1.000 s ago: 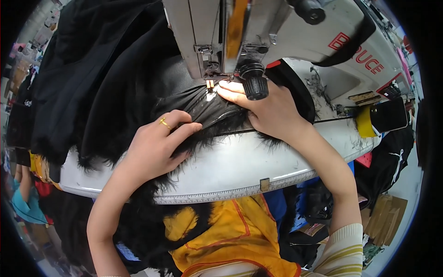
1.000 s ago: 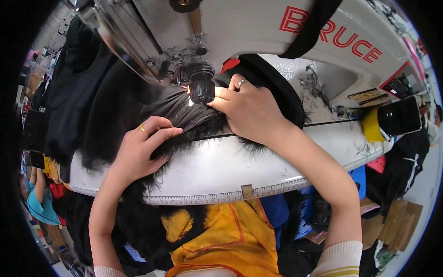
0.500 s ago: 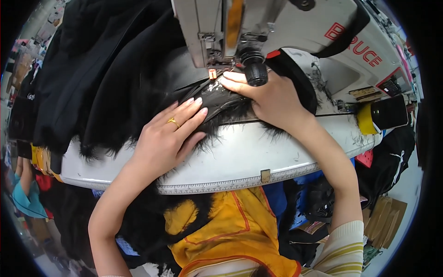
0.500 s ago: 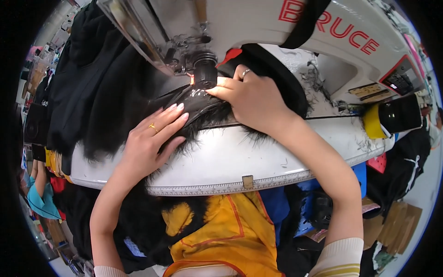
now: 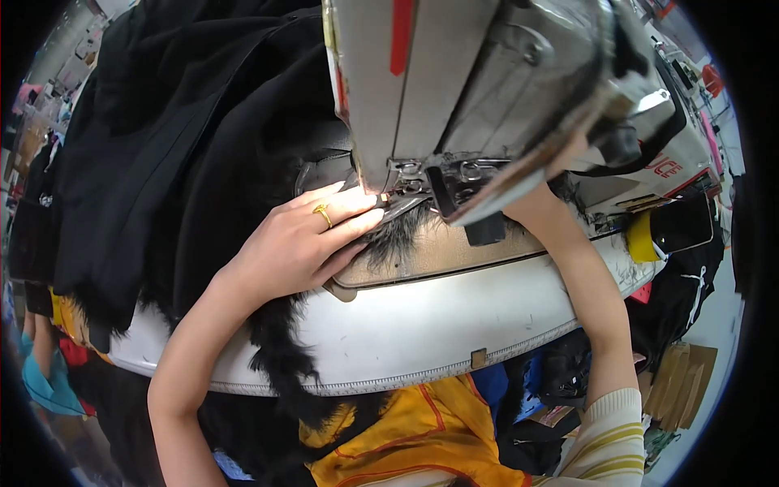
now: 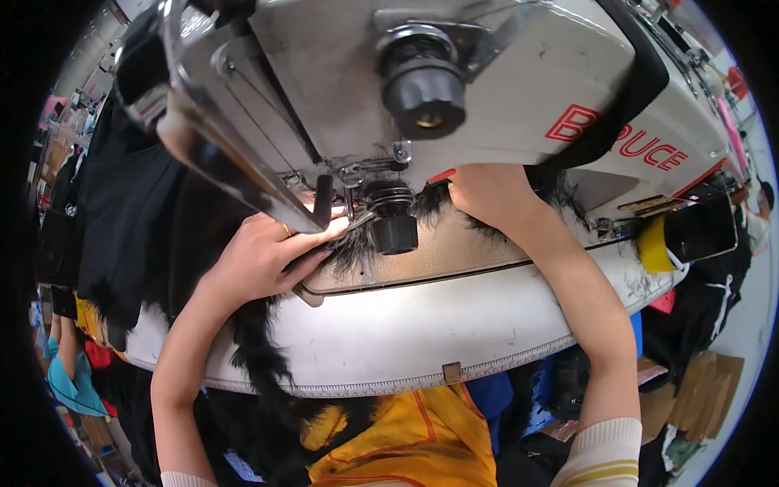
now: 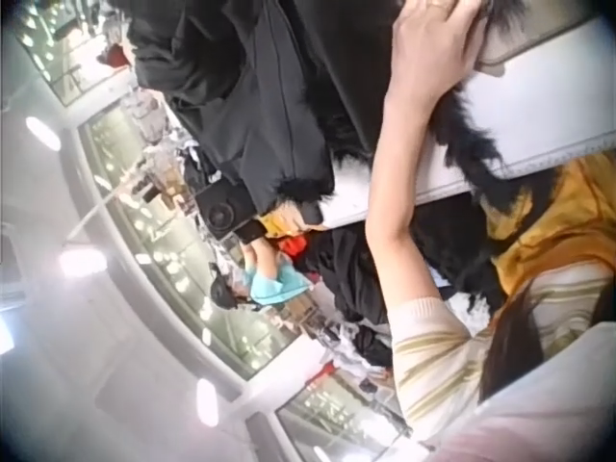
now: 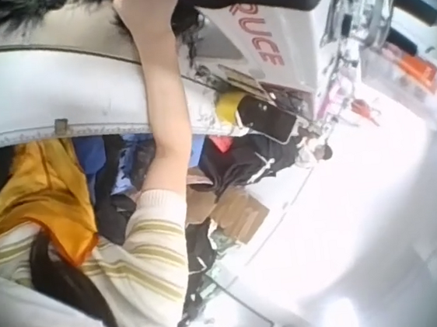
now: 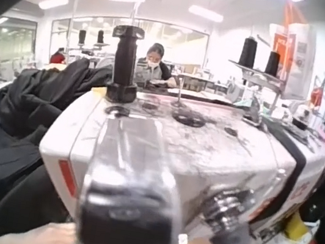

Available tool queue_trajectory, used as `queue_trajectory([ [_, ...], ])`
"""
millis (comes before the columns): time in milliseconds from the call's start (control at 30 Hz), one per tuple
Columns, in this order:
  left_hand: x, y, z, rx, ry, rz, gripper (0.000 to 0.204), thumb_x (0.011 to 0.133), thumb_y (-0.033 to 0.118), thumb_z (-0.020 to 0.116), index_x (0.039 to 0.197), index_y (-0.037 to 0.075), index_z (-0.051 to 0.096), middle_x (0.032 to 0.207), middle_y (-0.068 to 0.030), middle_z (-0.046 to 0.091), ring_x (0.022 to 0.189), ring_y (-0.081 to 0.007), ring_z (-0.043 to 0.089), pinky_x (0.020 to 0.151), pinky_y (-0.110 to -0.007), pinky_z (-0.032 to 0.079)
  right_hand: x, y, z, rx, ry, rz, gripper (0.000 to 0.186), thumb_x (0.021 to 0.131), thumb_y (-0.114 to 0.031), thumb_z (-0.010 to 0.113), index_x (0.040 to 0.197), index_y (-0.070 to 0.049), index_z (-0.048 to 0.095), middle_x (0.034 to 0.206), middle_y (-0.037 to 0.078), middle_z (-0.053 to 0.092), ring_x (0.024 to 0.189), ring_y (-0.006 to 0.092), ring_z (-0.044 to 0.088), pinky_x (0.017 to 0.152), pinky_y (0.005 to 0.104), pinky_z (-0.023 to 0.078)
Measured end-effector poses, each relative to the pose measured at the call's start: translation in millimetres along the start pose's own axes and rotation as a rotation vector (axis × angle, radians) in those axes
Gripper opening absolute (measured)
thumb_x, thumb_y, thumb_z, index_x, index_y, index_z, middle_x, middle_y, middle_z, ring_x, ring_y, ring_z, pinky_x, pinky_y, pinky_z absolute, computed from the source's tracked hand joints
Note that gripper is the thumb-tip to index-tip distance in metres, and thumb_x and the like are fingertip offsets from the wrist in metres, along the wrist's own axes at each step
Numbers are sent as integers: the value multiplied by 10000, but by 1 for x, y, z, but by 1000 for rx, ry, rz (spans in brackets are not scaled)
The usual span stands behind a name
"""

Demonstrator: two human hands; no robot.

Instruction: Sewing black fur onto a black garment using a sewing machine.

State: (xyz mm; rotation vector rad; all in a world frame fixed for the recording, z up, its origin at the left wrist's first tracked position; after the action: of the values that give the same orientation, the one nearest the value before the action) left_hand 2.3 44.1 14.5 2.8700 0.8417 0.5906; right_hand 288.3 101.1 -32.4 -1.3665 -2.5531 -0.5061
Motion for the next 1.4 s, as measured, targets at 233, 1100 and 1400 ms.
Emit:
queue_trajectory([
  [233, 9, -8, 3, -80, -18, -21, 323, 815, 165, 627, 1118, 55, 600, 1180, -93, 600, 1080, -259, 570, 989, -380, 432, 1, 18, -9, 792, 32, 241, 40, 617, -94, 574, 621, -84, 612, 611, 95, 586, 568, 284, 575, 528, 406, 435],
  [1100, -1, -7, 1, -16, -56, 156, 323, 672, 24, 636, 988, 66, 580, 1150, -76, 616, 1062, -283, 582, 886, -381, 481, -4, -14, -65, 123, -52, -500, 201, 681, -29, 584, 856, -126, 576, 991, -4, 568, 948, 182, 547, 853, 339, 425],
  [1400, 2, -6, -5, -38, -91, -25, 478, 662, 30, 666, 1127, 88, 575, 1138, -95, 609, 1096, -312, 552, 943, -403, 454, 0, -62, -70, 593, -169, -152, 435, 737, -121, 642, 1166, -133, 568, 1051, 151, 552, 985, 335, 566, 825, 406, 489],
])
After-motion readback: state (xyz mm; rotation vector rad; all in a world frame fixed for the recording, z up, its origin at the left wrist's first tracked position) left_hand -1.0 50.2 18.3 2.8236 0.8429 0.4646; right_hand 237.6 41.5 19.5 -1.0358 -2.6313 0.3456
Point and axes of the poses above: each hand's wrist, its own x-axis towards the middle knuckle, its own z-axis out of the palm, y = z × x, the point moved 1 cm from there along x, towards the middle knuckle
